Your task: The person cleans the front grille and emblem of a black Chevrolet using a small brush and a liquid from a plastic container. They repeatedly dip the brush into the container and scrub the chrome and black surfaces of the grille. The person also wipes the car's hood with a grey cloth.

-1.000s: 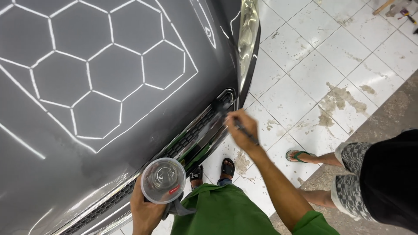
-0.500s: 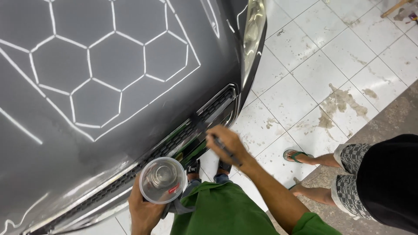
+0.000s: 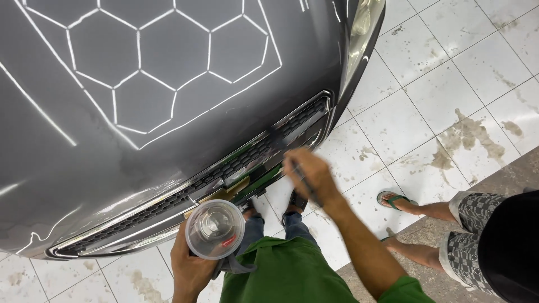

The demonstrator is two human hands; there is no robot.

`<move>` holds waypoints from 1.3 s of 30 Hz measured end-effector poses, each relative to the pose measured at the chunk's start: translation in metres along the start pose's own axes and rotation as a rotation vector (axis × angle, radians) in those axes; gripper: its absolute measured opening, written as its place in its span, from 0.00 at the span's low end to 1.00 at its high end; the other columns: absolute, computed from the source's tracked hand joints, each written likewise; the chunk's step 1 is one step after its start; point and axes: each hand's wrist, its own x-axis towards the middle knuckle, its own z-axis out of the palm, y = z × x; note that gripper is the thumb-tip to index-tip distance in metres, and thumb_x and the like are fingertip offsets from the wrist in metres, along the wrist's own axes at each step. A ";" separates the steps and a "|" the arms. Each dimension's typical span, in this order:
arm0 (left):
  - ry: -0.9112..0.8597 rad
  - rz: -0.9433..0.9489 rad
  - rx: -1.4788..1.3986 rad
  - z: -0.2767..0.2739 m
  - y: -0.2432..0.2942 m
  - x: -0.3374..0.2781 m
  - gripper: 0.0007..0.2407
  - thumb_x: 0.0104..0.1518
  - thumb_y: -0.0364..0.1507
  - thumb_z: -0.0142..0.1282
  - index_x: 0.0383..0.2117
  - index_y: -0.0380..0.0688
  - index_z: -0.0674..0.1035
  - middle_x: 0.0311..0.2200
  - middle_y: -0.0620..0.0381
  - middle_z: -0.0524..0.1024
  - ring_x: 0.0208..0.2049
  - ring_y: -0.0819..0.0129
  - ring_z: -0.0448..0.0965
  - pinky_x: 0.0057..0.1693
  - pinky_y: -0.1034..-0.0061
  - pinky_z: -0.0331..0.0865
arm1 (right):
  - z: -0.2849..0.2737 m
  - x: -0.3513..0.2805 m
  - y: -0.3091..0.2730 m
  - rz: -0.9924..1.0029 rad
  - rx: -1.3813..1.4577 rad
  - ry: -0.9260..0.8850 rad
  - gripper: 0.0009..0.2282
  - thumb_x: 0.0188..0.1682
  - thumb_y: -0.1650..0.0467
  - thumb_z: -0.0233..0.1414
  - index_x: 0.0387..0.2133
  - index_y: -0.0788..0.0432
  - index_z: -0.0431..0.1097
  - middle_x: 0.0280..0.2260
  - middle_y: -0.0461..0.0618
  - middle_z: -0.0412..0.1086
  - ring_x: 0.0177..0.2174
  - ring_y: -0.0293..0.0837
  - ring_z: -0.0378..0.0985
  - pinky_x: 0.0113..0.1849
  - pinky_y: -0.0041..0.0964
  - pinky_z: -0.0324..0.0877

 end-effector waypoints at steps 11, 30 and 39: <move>-0.095 -0.025 -0.022 -0.087 -0.055 0.001 0.32 0.39 0.34 0.73 0.56 0.42 0.75 0.50 0.53 0.81 0.51 0.63 0.82 0.55 0.71 0.77 | 0.070 -0.004 -0.057 -0.020 -0.176 0.008 0.06 0.57 0.74 0.48 0.32 0.64 0.70 0.26 0.54 0.72 0.18 0.42 0.75 0.18 0.28 0.74; -0.043 0.018 -0.021 -0.296 -0.155 -0.022 0.34 0.36 0.30 0.74 0.57 0.40 0.75 0.51 0.51 0.80 0.52 0.61 0.80 0.58 0.69 0.75 | 0.205 -0.022 -0.204 0.120 -0.438 -0.041 0.05 0.55 0.76 0.48 0.32 0.54 0.63 0.23 0.44 0.62 0.18 0.37 0.66 0.15 0.27 0.69; -0.080 0.026 -0.064 -0.300 -0.150 -0.026 0.31 0.39 0.32 0.74 0.55 0.40 0.76 0.48 0.52 0.81 0.49 0.64 0.81 0.55 0.72 0.76 | 0.174 -0.024 -0.183 0.155 -0.371 0.108 0.06 0.58 0.72 0.48 0.35 0.61 0.71 0.29 0.53 0.74 0.27 0.45 0.79 0.29 0.35 0.77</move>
